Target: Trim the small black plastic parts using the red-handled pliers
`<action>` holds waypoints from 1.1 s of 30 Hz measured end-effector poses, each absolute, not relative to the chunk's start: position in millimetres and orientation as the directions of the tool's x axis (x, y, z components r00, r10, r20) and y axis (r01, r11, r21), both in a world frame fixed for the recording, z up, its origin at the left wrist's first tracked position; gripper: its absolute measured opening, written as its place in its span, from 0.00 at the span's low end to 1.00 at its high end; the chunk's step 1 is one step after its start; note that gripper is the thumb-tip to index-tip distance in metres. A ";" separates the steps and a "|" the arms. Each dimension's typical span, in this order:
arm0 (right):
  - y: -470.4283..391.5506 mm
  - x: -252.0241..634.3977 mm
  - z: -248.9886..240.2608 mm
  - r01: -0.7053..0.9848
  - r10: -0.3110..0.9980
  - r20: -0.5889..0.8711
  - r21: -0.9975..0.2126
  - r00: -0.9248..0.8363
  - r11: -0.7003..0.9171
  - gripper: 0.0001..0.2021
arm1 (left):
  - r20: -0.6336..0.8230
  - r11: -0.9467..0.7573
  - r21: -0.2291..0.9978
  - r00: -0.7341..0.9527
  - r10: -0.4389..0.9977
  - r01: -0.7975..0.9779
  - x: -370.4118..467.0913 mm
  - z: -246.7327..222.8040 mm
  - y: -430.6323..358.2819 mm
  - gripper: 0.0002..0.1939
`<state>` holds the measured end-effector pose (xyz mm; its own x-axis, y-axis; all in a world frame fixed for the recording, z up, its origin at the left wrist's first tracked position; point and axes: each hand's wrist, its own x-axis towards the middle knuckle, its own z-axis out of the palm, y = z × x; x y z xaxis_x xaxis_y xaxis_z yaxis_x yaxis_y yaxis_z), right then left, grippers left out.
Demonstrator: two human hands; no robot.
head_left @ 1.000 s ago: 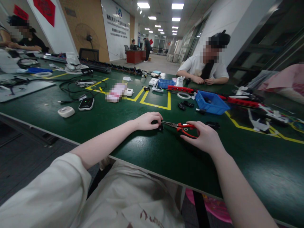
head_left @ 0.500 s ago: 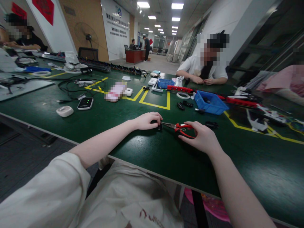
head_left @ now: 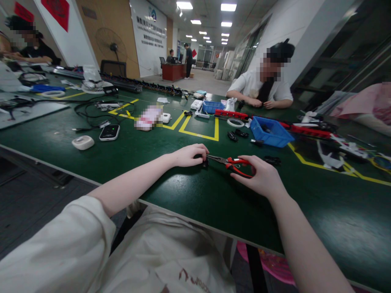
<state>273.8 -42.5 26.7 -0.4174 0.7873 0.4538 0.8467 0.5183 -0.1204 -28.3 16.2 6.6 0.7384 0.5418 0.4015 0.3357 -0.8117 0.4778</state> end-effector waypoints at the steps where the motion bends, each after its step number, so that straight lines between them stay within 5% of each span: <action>1: -42.4 273.8 26.6 0.846 0.785 0.457 -0.121 -0.417 0.520 0.27 | 0.402 -0.812 0.478 0.738 0.541 0.335 -28.4 6.6 16.2 0.06; 33: -40.7 270.9 25.9 0.834 0.798 0.421 -0.152 -0.431 0.530 0.27 | 0.380 -0.788 0.494 0.723 0.577 0.369 -29.7 6.2 17.8 0.08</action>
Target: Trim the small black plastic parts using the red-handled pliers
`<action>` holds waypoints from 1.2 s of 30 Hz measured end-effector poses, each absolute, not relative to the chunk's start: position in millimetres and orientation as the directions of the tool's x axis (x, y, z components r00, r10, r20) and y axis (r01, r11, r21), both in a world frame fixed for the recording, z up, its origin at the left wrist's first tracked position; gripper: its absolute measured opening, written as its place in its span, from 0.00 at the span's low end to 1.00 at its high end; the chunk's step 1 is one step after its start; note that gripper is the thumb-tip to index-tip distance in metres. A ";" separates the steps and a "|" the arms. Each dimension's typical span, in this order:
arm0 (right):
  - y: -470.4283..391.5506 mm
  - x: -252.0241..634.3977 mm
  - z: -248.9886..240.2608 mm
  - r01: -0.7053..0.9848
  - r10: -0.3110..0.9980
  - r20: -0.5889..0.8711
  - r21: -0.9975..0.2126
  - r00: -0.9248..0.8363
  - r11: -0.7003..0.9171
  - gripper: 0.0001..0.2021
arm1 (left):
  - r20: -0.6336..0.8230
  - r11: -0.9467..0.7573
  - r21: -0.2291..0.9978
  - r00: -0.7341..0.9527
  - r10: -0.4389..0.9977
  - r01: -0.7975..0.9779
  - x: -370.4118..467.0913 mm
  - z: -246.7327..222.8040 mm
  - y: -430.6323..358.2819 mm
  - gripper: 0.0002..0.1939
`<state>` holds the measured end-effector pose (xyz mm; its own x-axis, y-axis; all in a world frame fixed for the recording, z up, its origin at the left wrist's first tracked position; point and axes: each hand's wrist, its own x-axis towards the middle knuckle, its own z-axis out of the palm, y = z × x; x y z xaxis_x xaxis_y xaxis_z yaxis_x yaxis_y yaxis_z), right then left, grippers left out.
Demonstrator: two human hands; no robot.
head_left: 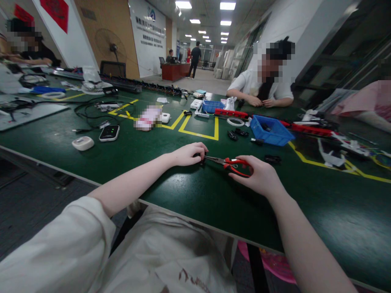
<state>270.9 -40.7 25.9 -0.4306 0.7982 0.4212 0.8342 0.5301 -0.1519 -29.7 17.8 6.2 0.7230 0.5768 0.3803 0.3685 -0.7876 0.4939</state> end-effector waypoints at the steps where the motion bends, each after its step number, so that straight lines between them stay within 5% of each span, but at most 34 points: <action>1: -40.5 270.9 26.0 0.833 0.799 0.421 -0.155 -0.430 0.531 0.27 | 0.378 -0.788 0.491 0.724 0.577 0.371 -29.7 6.2 17.9 0.08; 36: -37.6 276.1 23.3 0.861 0.820 0.415 -0.147 -0.393 0.487 0.27 | 0.421 -0.817 0.421 0.713 0.561 0.394 -29.8 4.0 17.6 0.12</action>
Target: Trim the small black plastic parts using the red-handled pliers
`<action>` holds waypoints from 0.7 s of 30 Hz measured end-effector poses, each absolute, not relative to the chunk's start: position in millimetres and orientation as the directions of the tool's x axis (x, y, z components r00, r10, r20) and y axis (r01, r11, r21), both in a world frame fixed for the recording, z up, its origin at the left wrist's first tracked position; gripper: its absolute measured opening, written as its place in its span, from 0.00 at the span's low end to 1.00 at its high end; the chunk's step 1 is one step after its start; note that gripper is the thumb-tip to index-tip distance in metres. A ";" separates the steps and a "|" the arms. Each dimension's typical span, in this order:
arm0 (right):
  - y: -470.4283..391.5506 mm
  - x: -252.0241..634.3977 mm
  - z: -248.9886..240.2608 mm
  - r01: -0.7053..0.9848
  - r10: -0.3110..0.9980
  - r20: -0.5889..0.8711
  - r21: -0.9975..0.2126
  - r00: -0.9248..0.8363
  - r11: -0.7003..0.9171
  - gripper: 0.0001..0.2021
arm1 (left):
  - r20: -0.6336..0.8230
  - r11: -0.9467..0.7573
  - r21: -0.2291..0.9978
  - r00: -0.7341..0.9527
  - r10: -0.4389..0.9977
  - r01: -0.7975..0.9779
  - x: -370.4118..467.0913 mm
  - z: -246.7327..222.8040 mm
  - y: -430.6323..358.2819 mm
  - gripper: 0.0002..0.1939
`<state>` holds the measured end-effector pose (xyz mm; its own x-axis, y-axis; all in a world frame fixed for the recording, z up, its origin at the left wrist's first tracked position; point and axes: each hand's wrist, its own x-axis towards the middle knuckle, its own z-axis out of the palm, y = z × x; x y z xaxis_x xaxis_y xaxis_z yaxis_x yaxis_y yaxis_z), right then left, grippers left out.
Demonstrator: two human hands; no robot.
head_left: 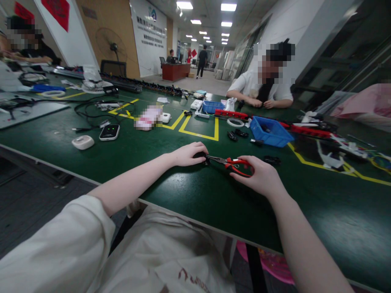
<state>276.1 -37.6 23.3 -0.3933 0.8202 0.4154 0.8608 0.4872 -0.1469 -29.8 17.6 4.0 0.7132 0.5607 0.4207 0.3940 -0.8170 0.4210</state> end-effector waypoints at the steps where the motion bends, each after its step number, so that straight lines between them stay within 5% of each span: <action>1: -37.8 276.1 23.5 0.862 0.821 0.414 -0.146 -0.393 0.486 0.27 | 0.425 -0.820 0.420 0.714 0.556 0.389 -29.6 3.7 17.6 0.13; 21: -40.2 273.1 27.6 0.868 0.834 0.396 -0.152 -0.384 0.472 0.26 | 0.405 -0.817 0.410 0.721 0.562 0.406 -28.6 6.7 15.5 0.18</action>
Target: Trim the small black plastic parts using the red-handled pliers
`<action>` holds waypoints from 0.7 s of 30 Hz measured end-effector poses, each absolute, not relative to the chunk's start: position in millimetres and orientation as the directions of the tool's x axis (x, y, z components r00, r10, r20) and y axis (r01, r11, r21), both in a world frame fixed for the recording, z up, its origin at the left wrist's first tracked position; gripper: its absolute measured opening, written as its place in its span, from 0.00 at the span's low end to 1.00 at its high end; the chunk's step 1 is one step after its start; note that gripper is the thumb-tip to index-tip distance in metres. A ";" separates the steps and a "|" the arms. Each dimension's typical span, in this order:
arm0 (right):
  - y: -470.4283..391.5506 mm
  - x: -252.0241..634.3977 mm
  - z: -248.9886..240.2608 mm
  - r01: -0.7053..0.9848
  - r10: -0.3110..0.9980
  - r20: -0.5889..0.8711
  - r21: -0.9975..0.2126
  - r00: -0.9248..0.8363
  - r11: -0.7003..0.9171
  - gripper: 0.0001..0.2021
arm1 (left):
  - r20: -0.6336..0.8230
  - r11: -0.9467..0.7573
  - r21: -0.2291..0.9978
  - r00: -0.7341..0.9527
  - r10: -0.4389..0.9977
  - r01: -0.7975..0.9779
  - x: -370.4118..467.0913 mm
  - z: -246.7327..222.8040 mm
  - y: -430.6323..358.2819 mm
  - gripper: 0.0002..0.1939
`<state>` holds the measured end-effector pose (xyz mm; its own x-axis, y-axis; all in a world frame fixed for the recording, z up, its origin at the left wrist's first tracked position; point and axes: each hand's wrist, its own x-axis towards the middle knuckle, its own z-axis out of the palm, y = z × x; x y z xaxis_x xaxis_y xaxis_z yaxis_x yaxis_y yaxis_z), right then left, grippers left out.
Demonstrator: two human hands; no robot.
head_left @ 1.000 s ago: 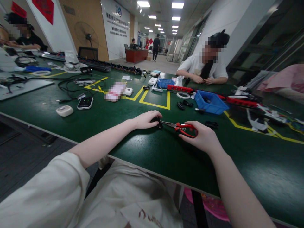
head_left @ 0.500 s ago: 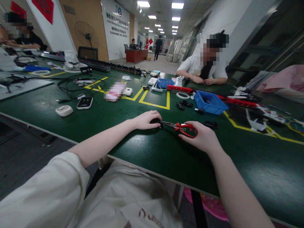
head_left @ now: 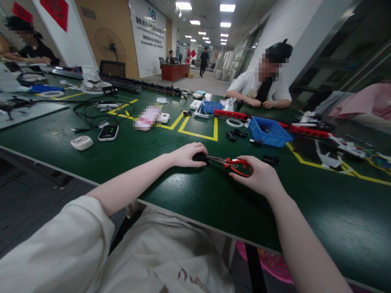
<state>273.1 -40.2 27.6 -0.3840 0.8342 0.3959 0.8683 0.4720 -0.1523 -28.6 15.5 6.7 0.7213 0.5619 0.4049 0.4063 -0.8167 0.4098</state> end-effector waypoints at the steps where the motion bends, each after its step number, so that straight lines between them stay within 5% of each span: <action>1: -40.2 272.9 27.7 0.872 0.838 0.392 -0.152 -0.380 0.466 0.27 | 0.403 -0.816 0.415 0.723 0.561 0.402 -28.5 6.8 15.3 0.18; 21: -42.0 271.0 28.2 0.852 0.809 0.425 -0.145 -0.406 0.504 0.26 | 0.386 -0.781 0.503 0.713 0.585 0.369 -28.9 7.7 14.9 0.20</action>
<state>271.0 -42.0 28.2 -0.4062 0.8089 0.4250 0.8515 0.5038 -0.1451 -28.9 14.9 7.7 0.7130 0.5852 0.3861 0.3689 -0.7815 0.5032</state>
